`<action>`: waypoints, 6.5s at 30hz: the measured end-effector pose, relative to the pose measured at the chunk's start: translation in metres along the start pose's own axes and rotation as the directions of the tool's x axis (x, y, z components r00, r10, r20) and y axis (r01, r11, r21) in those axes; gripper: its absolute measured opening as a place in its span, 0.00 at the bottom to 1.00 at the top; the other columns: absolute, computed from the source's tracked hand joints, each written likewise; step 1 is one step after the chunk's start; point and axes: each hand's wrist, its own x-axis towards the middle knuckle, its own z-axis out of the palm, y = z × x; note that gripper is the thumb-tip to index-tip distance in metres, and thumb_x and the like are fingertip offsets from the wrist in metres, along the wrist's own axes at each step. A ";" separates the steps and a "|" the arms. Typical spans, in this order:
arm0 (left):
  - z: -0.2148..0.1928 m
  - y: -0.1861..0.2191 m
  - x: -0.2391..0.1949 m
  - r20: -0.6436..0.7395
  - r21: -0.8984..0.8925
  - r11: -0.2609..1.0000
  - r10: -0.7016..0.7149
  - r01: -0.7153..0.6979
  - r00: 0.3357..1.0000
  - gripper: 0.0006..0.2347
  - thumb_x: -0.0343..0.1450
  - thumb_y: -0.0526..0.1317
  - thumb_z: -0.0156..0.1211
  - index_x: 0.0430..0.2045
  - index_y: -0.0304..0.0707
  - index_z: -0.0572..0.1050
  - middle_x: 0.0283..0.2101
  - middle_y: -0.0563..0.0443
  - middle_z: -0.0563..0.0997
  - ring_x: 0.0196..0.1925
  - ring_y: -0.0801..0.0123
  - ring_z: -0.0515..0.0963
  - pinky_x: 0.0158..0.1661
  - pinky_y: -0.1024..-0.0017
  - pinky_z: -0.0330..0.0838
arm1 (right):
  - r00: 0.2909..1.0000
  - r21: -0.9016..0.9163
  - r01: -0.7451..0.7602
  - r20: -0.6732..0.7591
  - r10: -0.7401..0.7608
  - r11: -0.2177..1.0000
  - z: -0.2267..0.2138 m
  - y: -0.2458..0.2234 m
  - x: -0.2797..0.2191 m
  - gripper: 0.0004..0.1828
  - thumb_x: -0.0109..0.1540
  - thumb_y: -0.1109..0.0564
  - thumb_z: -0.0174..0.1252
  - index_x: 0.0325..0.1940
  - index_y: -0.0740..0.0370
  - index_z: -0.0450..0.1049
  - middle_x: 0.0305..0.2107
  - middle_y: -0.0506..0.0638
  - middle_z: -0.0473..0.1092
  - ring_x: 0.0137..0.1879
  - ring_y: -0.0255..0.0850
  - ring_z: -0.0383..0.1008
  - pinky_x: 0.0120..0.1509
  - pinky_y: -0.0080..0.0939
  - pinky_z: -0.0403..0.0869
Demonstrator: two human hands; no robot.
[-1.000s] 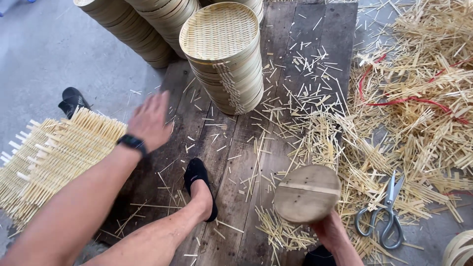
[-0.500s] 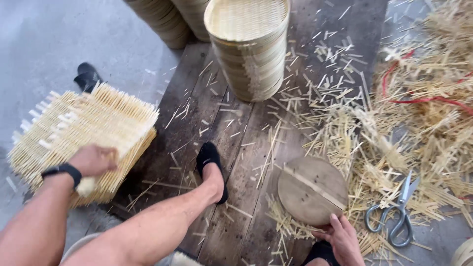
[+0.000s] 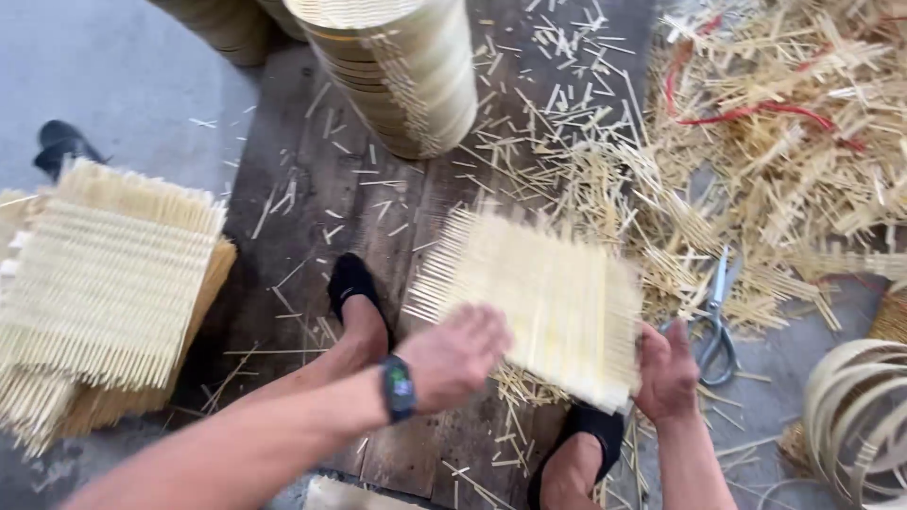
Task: The person sits at floor level assembling woven bamboo sieves. They place a round wooden form over a square woven bamboo mat, press the mat around it, trim the excess mat edges with scissors, fit a bent bamboo rim ring around the tray, and set finished trays onto a growing stack.
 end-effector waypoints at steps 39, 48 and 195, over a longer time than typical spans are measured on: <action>0.129 -0.121 0.004 -0.061 -0.737 0.282 -0.933 0.615 0.355 0.37 0.63 0.44 0.76 0.63 0.25 0.63 0.56 0.38 0.74 0.52 0.63 0.75 0.53 0.67 0.72 | 0.427 -0.922 -0.253 -0.378 -0.821 0.293 -0.257 -0.093 -0.110 0.12 0.62 0.56 0.65 0.48 0.62 0.79 0.36 0.58 0.76 0.42 0.49 0.78 0.50 0.48 0.75; 0.011 0.012 0.092 -0.593 -0.271 0.920 -0.391 0.282 0.704 0.17 0.72 0.36 0.67 0.55 0.33 0.73 0.59 0.40 0.76 0.63 0.53 0.74 0.65 0.56 0.71 | 0.473 -0.979 0.021 0.190 -0.860 -0.205 -0.111 -0.141 -0.177 0.09 0.68 0.63 0.58 0.52 0.65 0.76 0.42 0.57 0.76 0.45 0.46 0.78 0.52 0.45 0.75; 0.163 -0.099 0.136 -0.153 -0.429 0.809 -0.503 0.402 0.850 0.08 0.72 0.48 0.62 0.43 0.63 0.84 0.54 0.61 0.84 0.54 0.58 0.79 0.52 0.64 0.74 | 0.572 -0.270 0.358 0.820 -0.018 -0.894 0.051 0.121 0.036 0.39 0.63 0.46 0.49 0.74 0.70 0.57 0.70 0.71 0.54 0.77 0.69 0.49 0.77 0.75 0.48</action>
